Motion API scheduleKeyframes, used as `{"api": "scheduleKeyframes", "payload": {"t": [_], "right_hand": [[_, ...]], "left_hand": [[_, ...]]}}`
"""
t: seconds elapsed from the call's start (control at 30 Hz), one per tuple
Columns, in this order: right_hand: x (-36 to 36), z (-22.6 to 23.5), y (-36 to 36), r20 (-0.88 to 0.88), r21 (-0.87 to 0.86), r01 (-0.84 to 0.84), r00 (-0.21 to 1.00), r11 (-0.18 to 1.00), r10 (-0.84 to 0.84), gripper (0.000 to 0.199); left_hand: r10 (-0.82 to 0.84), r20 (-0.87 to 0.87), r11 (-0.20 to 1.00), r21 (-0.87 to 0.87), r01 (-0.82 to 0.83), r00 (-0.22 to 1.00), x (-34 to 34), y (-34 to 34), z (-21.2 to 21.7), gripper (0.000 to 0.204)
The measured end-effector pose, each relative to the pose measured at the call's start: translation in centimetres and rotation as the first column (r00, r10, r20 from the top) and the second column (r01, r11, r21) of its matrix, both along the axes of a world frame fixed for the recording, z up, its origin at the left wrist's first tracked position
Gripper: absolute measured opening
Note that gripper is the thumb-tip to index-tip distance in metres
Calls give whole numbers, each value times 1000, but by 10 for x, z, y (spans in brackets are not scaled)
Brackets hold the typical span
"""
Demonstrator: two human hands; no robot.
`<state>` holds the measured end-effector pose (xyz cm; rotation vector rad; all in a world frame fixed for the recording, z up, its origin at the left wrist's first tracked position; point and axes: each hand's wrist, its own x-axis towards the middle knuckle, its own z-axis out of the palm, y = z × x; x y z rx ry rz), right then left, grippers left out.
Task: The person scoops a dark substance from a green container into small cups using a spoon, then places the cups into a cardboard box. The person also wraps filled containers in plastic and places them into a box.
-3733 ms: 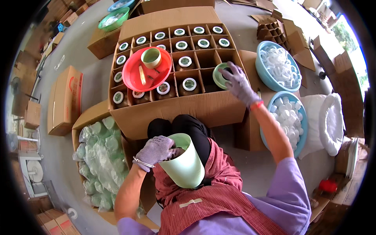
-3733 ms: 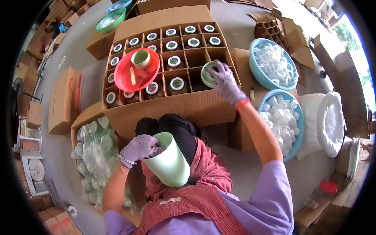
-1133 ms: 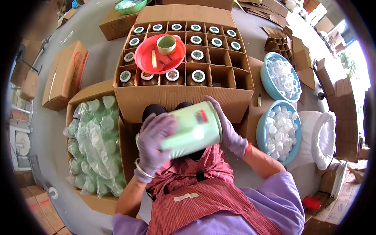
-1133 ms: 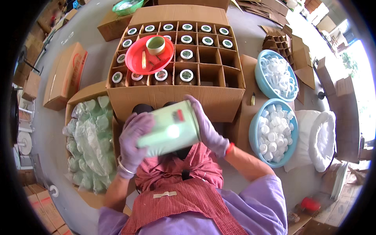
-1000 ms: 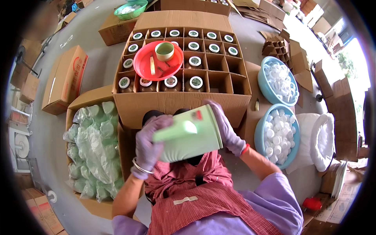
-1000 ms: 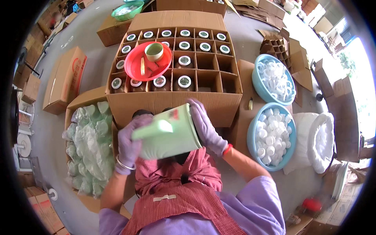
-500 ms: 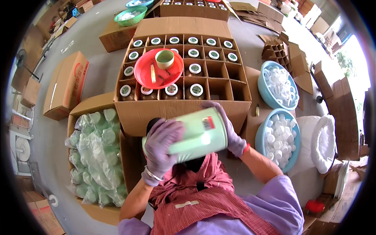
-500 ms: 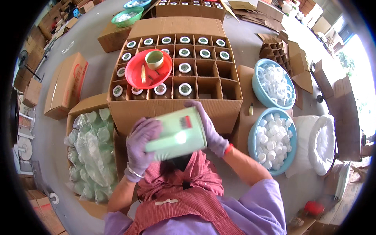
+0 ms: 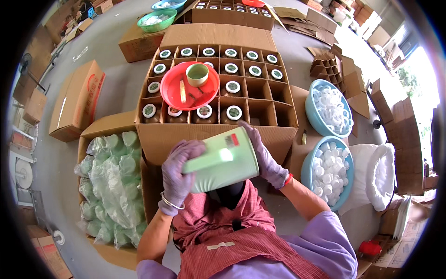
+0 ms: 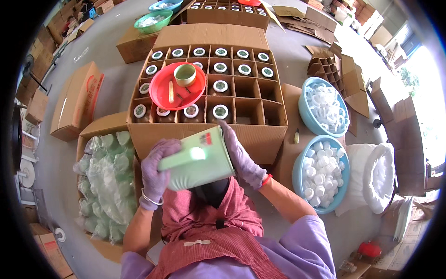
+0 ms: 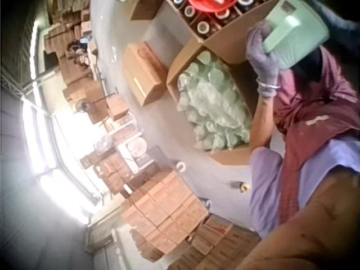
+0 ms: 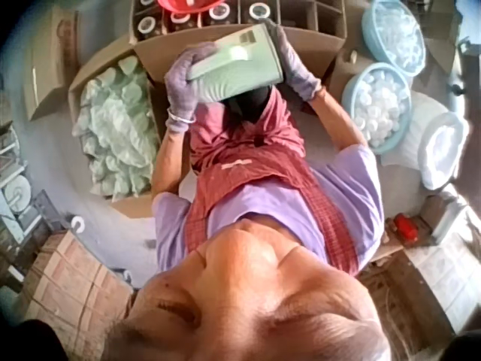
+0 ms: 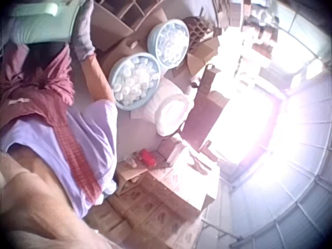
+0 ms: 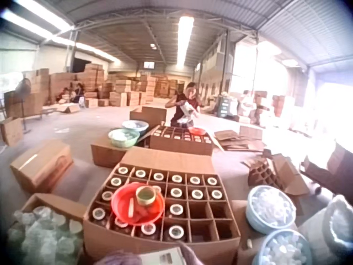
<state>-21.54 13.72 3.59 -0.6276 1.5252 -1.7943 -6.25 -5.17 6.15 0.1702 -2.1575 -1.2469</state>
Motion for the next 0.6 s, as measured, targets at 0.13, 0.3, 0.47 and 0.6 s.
{"api": "scheduleKeyframes", "payload": {"t": [0.13,0.3,0.47,0.6], "right_hand": [[10,-4,-19,-287,-16,-82,955,997,74,64],[18,-12,-65,115,-132,-117,984,984,133,58],[-69,-3,-140,-824,211,32,543,977,160,27],[-161,-49,-189,-850,527,186,108,829,516,25]], "left_hand": [[69,126,933,342,-109,990,16,-6,-10,18],[190,8,975,-121,-187,982,31,-29,2,18],[382,316,766,417,-489,868,97,-49,-65,24],[252,465,771,433,-467,849,100,-61,-80,29]]}}
